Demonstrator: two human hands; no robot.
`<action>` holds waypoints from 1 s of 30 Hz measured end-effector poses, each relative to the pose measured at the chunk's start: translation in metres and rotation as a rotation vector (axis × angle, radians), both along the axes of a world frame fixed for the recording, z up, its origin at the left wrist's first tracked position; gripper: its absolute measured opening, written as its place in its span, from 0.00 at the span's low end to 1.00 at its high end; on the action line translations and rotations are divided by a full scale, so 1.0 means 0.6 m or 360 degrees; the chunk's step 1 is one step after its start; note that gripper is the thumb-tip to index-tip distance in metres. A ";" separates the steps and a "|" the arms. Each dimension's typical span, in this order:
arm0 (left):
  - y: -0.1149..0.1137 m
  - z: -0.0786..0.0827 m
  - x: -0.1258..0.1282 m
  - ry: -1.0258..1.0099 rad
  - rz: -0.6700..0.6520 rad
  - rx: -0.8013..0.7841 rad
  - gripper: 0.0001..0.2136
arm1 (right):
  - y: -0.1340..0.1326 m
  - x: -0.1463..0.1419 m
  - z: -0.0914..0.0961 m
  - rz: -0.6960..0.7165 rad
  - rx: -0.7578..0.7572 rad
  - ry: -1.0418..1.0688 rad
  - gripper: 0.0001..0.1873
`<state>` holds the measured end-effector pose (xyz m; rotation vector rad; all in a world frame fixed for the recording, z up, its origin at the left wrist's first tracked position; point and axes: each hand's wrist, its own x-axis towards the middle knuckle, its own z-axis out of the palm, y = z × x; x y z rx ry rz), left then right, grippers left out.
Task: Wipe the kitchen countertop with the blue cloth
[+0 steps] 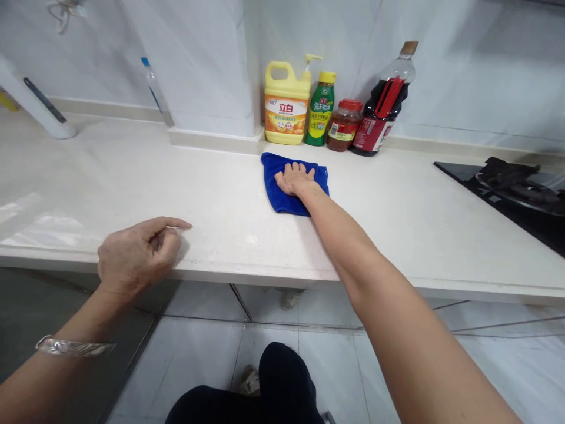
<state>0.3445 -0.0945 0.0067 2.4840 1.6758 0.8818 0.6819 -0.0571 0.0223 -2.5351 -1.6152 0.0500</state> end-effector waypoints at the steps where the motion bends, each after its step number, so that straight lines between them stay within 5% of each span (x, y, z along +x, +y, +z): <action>1: 0.001 -0.002 0.000 0.0003 -0.0007 0.0008 0.16 | 0.008 -0.012 0.000 0.0028 0.0013 0.0003 0.30; 14: 0.004 -0.008 -0.004 -0.0029 -0.0047 0.0042 0.15 | 0.031 -0.100 -0.010 0.0597 0.0047 0.0057 0.33; 22: 0.015 -0.004 -0.008 0.0011 -0.0018 -0.0029 0.15 | -0.026 -0.145 0.002 0.0899 -0.0004 0.0067 0.34; 30: 0.018 0.007 -0.018 -0.0156 -0.0281 -0.0118 0.20 | -0.092 -0.145 -0.004 0.1161 0.0099 0.0102 0.35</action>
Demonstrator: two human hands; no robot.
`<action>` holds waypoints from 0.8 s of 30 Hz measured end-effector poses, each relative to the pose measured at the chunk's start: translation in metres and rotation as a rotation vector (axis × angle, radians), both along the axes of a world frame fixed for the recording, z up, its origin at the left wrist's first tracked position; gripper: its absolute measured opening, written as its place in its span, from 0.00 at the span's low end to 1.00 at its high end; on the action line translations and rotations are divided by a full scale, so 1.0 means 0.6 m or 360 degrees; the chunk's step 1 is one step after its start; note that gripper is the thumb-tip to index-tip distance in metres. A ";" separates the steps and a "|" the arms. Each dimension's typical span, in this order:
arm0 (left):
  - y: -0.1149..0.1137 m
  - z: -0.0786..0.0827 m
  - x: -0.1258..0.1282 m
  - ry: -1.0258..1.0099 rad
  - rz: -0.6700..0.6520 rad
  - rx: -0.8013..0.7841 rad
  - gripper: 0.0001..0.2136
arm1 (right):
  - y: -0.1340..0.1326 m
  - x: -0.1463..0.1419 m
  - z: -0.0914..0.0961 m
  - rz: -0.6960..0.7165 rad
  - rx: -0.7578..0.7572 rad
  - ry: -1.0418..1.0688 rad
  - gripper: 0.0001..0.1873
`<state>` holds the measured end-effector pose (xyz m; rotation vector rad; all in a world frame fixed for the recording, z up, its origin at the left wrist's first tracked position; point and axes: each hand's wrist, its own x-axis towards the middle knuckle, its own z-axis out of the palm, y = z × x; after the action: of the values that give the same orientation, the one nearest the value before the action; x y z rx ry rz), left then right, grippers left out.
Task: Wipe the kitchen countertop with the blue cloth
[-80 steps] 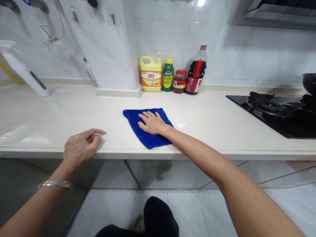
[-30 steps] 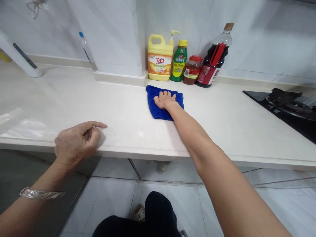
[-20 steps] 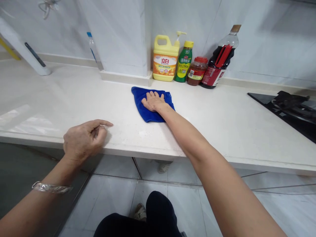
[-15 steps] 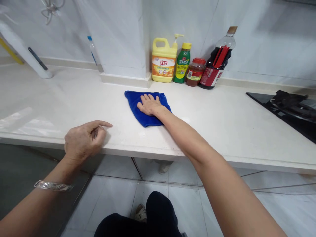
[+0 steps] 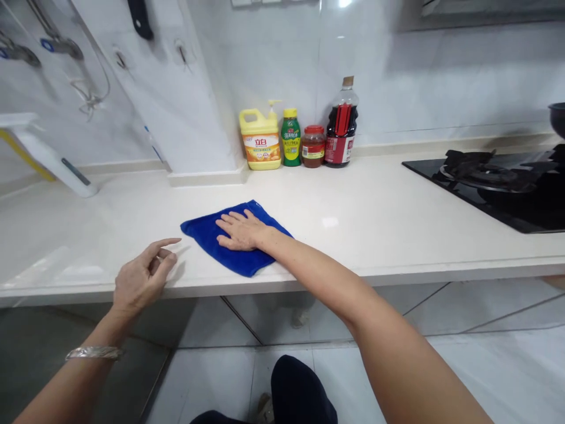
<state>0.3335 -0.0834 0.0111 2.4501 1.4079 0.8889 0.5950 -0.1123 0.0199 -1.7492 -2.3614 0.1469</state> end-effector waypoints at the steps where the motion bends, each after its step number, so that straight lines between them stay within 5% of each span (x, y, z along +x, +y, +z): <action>1: 0.000 0.003 0.001 -0.0055 -0.0038 0.0002 0.21 | -0.008 0.002 -0.001 0.0023 0.0006 0.0016 0.35; 8: -0.020 0.035 0.086 -0.0452 -0.0270 0.0176 0.24 | -0.044 0.028 -0.005 0.0188 0.0089 0.0183 0.32; 12: -0.055 0.045 0.181 -0.0223 -0.0568 -0.0176 0.27 | -0.060 0.069 -0.001 0.0363 0.0153 0.0303 0.26; 16: -0.068 0.030 0.243 0.0160 -0.0508 -0.0265 0.30 | -0.080 0.133 -0.002 0.0452 0.0207 0.0419 0.20; 19: -0.054 0.013 0.258 0.0440 -0.0386 -0.0115 0.31 | -0.094 0.185 -0.006 0.0280 0.0260 0.0451 0.20; 24: 0.004 0.003 0.266 0.0767 -0.0468 -0.0020 0.33 | -0.104 0.228 -0.002 -0.0280 0.0277 0.0376 0.20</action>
<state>0.4929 -0.0808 0.0129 2.8825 1.1105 0.2336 0.7319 -0.1745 0.0189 -1.7406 -1.9840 0.1109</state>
